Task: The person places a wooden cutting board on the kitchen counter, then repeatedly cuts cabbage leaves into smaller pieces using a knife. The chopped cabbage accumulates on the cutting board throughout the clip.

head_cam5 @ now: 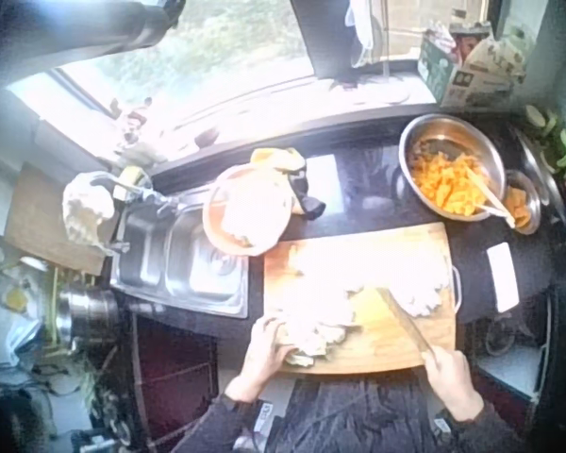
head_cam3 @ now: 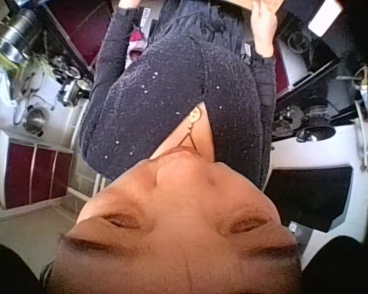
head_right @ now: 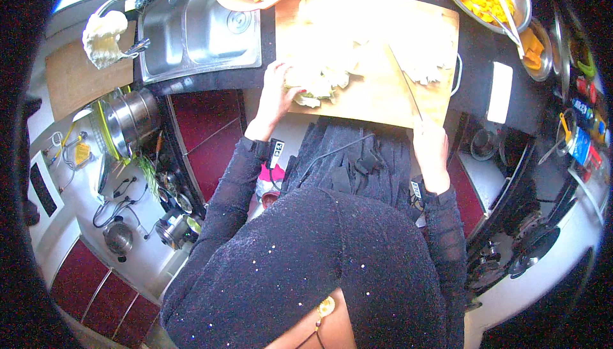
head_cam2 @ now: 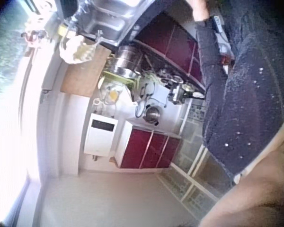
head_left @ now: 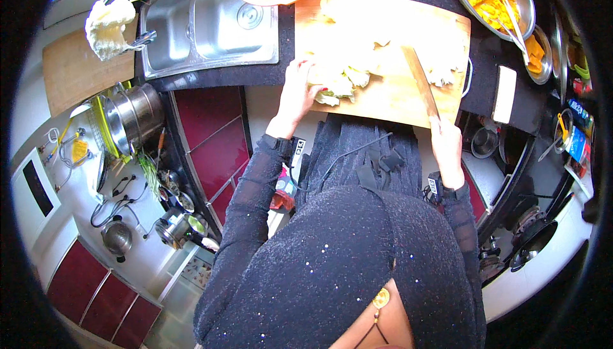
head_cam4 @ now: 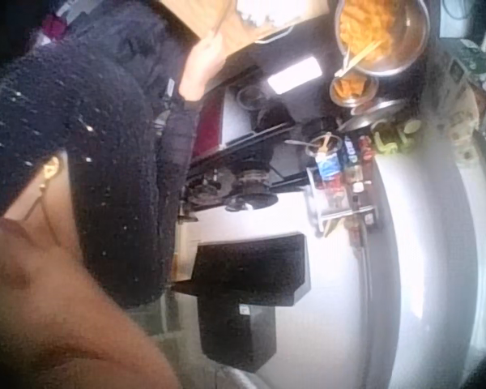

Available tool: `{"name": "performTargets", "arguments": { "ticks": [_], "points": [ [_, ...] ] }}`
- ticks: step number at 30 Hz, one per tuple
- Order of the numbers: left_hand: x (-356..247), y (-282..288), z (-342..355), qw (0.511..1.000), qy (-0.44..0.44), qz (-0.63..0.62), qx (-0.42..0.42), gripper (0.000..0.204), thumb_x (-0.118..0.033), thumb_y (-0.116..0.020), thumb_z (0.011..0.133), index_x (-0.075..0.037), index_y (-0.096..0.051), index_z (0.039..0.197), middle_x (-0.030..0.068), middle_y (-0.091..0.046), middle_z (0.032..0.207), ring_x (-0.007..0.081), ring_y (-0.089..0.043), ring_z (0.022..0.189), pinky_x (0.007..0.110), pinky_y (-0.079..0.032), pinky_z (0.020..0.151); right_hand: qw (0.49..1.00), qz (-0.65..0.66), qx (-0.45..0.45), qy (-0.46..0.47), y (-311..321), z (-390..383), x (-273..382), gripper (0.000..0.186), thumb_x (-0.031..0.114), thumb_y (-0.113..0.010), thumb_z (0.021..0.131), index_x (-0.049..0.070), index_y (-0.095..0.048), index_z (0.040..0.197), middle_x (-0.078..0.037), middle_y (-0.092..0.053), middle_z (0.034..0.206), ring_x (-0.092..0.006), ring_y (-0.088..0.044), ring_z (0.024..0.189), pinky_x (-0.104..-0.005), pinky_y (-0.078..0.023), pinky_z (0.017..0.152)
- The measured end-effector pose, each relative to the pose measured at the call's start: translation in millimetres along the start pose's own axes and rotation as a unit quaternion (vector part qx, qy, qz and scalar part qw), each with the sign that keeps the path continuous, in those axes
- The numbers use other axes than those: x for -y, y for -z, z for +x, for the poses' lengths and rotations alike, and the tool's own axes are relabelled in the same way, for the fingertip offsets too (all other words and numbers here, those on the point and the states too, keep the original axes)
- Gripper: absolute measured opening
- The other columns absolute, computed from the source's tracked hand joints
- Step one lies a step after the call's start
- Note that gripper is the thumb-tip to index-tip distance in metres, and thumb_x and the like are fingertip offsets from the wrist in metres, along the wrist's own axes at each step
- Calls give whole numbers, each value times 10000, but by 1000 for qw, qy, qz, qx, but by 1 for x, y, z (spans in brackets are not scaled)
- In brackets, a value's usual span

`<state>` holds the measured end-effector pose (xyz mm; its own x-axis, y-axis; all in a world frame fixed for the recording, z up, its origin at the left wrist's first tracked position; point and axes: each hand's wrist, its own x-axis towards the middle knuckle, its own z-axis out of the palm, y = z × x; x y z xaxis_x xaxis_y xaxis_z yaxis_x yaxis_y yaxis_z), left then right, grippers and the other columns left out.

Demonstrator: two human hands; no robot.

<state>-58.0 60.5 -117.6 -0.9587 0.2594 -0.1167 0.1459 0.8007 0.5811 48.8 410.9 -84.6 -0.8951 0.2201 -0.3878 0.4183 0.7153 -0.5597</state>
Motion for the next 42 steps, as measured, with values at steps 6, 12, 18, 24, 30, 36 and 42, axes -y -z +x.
{"name": "performTargets", "arguments": {
  "ticks": [6,12,18,24,30,36,42],
  "points": [
    [6,22,-2,997,9,-73,36,744,-68,-833,676,-67,-471,1327,175,-442,1296,348,-487,1202,412,-448,1021,1000,-23,8,-10,-1,3,-5,302,267,-558,965,-14,-661,921,-272,-630,765,-446,-637,716,-478,-496,605],
    [-1,21,-1,985,53,-98,134,813,-48,-841,672,-92,-436,1375,166,-378,1331,316,-543,1136,371,-538,891,1000,-9,-6,-10,-4,2,-8,321,281,-553,973,-12,-663,902,-272,-626,749,-444,-631,693,-480,-486,590],
    [-6,33,12,996,-27,-35,82,716,-179,-849,709,-56,-489,1316,141,-440,1203,201,-566,865,326,-542,773,999,24,-10,-30,-2,-3,-5,338,292,-542,983,-10,-666,897,-275,-624,765,-445,-629,709,-470,-485,594],
    [-22,-3,59,990,-130,33,-33,455,-162,-811,740,-35,-597,1121,153,-552,1071,304,-597,930,390,-514,798,1000,23,-12,-17,0,-5,-5,299,270,-534,979,0,-662,975,-280,-628,808,-447,-636,756,-475,-495,624],
    [-33,0,67,991,-130,30,-25,218,-65,-740,778,-30,-582,924,153,-581,1001,339,-582,991,407,-477,830,998,53,-10,-31,-1,-7,-10,279,248,-534,968,9,-668,1022,-267,-649,864,-445,-642,826,-468,-513,689],
    [-60,21,74,986,-23,-161,-31,128,-102,-695,868,-51,-619,957,127,-658,882,274,-672,847,369,-512,734,997,57,28,-43,-2,-8,-18,257,238,-562,948,18,-672,1024,-257,-647,844,-414,-646,791,-445,-506,674],
    [-106,2,89,987,-81,-100,99,169,-168,-666,918,-74,-652,1058,70,-690,913,176,-664,828,324,-518,740,997,62,-2,-47,-1,-4,-24,281,235,-567,962,-15,-665,1043,-252,-634,772,-337,-651,672,-392,-488,614]
  ]
}}
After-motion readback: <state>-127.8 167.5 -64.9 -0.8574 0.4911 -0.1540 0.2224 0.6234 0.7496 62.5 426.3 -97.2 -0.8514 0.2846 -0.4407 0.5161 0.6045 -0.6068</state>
